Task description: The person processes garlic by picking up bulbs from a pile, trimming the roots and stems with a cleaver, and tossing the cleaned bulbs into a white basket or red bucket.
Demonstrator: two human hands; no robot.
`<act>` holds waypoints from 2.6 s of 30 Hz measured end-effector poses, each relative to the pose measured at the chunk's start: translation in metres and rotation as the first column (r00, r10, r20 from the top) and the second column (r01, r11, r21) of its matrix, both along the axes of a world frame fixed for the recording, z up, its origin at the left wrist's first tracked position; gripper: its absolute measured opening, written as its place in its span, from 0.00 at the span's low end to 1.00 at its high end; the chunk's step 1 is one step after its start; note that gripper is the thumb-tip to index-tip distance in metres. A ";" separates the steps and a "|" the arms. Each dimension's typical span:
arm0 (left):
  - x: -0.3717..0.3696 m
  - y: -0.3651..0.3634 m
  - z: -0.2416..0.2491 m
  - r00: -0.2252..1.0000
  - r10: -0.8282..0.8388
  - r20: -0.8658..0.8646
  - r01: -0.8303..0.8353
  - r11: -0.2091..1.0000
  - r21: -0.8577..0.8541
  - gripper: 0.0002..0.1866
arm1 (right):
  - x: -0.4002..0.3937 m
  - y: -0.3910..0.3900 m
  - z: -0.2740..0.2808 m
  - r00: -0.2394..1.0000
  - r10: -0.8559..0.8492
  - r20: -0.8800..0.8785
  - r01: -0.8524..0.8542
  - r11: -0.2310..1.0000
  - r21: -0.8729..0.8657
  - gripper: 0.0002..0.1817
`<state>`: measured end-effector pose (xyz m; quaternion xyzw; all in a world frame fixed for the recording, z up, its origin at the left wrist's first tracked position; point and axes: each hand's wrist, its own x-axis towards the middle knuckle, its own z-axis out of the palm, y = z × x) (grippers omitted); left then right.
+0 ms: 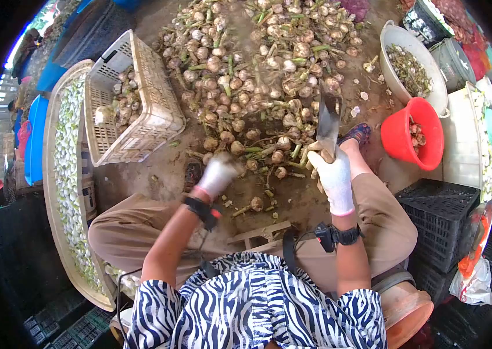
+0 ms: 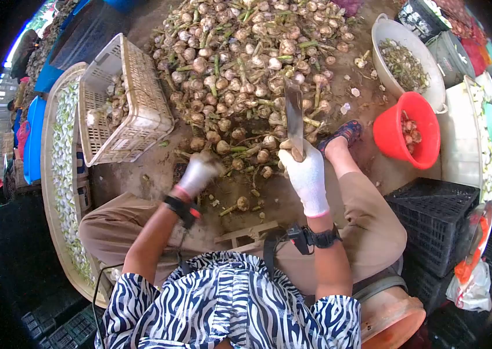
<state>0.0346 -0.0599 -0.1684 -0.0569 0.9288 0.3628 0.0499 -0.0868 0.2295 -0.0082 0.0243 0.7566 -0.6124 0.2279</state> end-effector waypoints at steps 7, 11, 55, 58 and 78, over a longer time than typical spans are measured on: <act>0.074 0.120 -0.097 0.768 -0.065 0.637 0.182 0.976 -0.120 0.29 | 0.010 0.005 -0.007 0.993 -0.041 -0.113 0.043 0.999 0.012 0.08; 0.049 0.092 -0.098 0.783 -0.093 0.616 0.026 0.993 0.118 0.33 | 0.011 0.001 -0.011 0.976 0.013 -0.216 0.005 0.996 0.086 0.06; -0.016 0.056 0.180 0.995 0.094 -0.036 -0.071 0.913 0.401 0.35 | 0.047 -0.021 -0.035 0.472 0.608 -0.639 -0.160 0.772 0.615 0.19; -0.010 0.056 0.184 0.989 0.137 -0.060 -0.107 0.927 0.358 0.30 | 0.045 -0.022 -0.045 0.493 0.590 -0.639 -0.152 0.782 0.605 0.17; -0.025 0.043 0.141 0.940 0.298 0.166 -0.024 -0.428 0.903 0.15 | 0.039 -0.036 -0.073 0.934 0.349 0.069 -0.356 0.927 0.120 0.07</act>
